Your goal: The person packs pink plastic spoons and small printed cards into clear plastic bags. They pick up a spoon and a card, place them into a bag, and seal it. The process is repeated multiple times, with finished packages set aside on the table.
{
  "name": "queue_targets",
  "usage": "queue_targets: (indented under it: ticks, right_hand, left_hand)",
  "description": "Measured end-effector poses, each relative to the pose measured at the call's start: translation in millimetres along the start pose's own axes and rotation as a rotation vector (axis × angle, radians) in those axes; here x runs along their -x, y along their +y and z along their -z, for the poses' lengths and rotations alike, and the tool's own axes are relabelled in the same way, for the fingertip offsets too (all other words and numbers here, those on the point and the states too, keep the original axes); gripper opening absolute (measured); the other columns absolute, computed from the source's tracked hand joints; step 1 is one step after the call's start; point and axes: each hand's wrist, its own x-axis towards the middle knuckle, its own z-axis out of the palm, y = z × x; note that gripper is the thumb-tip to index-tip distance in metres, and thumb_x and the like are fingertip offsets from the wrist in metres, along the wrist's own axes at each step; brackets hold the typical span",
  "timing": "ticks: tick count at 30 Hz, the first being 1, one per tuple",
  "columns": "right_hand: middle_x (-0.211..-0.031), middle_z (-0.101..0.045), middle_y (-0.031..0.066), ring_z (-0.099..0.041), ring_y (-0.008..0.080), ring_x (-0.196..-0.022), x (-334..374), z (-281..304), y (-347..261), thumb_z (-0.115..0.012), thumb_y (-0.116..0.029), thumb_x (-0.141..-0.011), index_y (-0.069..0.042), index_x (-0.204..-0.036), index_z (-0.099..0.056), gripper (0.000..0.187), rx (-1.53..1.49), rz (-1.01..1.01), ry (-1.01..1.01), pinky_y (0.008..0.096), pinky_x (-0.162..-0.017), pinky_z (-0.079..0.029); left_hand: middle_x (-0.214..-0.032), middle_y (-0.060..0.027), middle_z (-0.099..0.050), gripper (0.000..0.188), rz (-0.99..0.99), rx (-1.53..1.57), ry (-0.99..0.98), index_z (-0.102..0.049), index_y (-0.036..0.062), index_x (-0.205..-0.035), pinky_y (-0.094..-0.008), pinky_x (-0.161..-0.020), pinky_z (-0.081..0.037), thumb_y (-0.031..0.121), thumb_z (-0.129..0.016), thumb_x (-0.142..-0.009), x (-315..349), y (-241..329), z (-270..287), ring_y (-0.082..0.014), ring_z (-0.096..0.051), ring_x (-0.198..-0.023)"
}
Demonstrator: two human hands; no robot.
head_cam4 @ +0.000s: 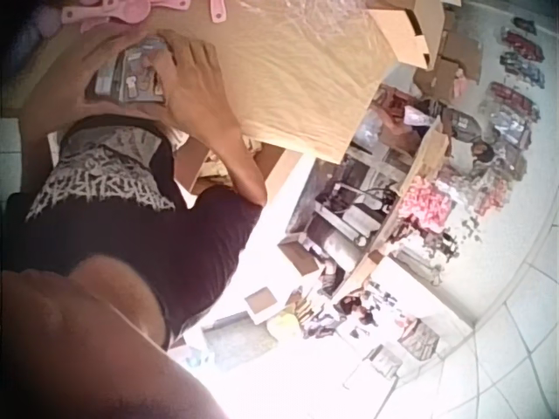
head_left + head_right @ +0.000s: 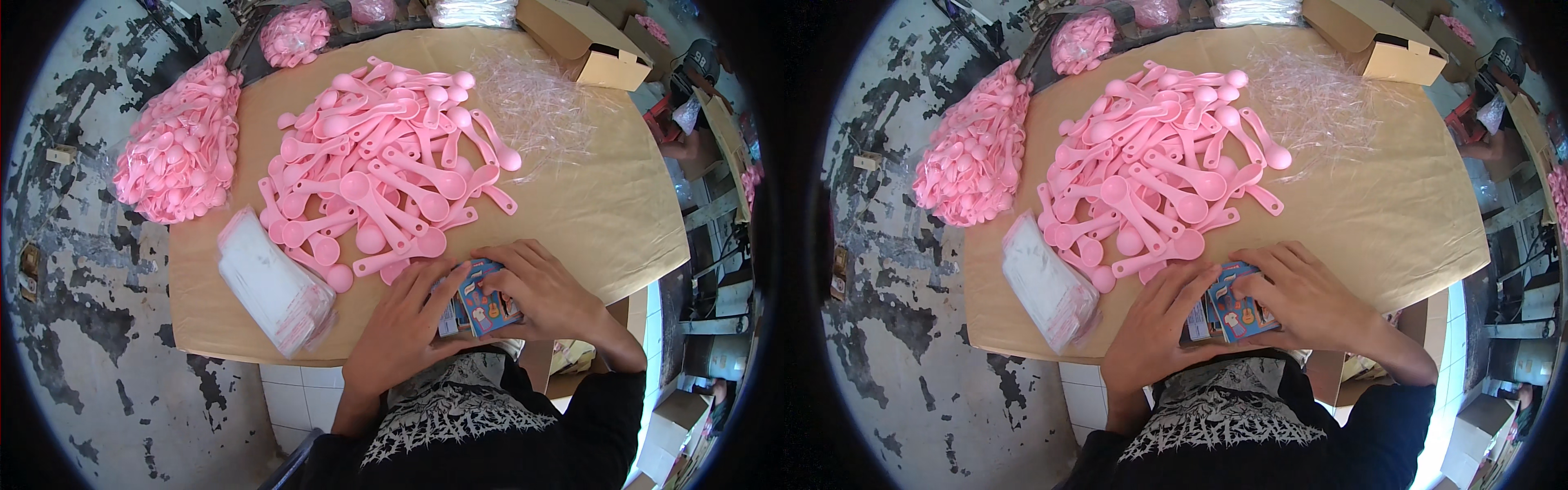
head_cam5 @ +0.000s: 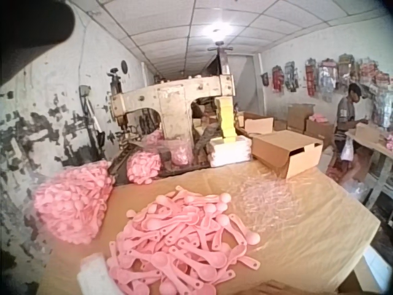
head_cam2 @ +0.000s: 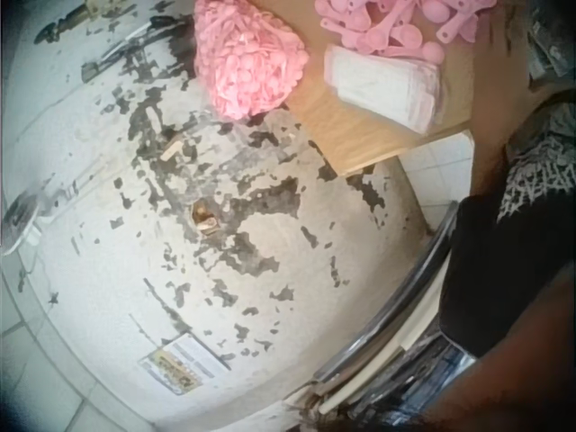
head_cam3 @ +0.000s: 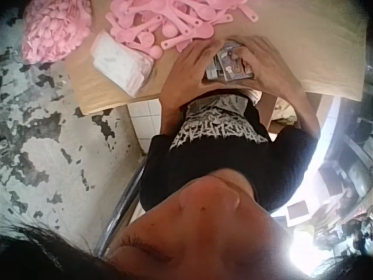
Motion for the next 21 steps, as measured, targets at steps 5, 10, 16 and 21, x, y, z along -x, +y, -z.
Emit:
queue_targets:
  ticks: [5, 10, 16, 21]
  right_hand:
    - [-0.128, -0.050, 0.0148, -0.047, 0.0343, -0.121, -10, -6, -7, -0.082, -0.026, -0.068, -0.009, -0.109, -0.053, 0.053, -0.003, 0.026, -0.027, 0.0459, -0.102, -0.037]
    - [-0.122, -0.052, 0.0148, -0.050, 0.0341, -0.117, -16, -5, -11, -0.081, -0.023, -0.069, -0.008, -0.108, -0.053, 0.050, -0.001, 0.026, -0.076, 0.0456, -0.100, -0.039]
    - [-0.121, -0.054, 0.0139, -0.051, 0.0347, -0.116, -14, -4, -4, -0.083, -0.025, -0.066, -0.009, -0.105, -0.051, 0.053, 0.007, 0.050, -0.105, 0.0450, -0.098, -0.040]
    - [-0.119, -0.056, 0.0105, -0.052, 0.0330, -0.114, -1, 4, 10, -0.085, -0.028, -0.062, -0.012, -0.106, -0.049, 0.059, -0.007, 0.016, -0.065, 0.0442, -0.097, -0.041]
  left_hand:
    - [-0.133, -0.0139, -0.050, 0.082, 0.074, 0.188, 0.001, -0.048, 0.0057, -0.136, -0.0419, -0.100, -0.044, 0.016, -0.084, -0.063, 11, -14, -4, -0.0325, -0.051, -0.121]
    - [-0.128, -0.0129, -0.054, 0.075, 0.067, 0.224, 0.023, -0.054, 0.0055, -0.131, -0.0377, -0.091, -0.050, 0.010, -0.084, -0.062, 16, -18, -2, -0.0301, -0.058, -0.112]
    - [-0.121, -0.0125, -0.054, 0.071, 0.003, 0.188, 0.025, -0.051, 0.0037, -0.132, -0.0391, -0.089, -0.049, 0.013, -0.081, -0.068, 17, -21, 3, -0.0308, -0.057, -0.106]
    - [-0.119, -0.0125, -0.058, 0.066, 0.018, 0.112, 0.135, -0.058, 0.0038, -0.125, -0.0376, -0.086, -0.051, 0.015, -0.084, -0.065, 31, -24, 7, -0.0298, -0.061, -0.102]
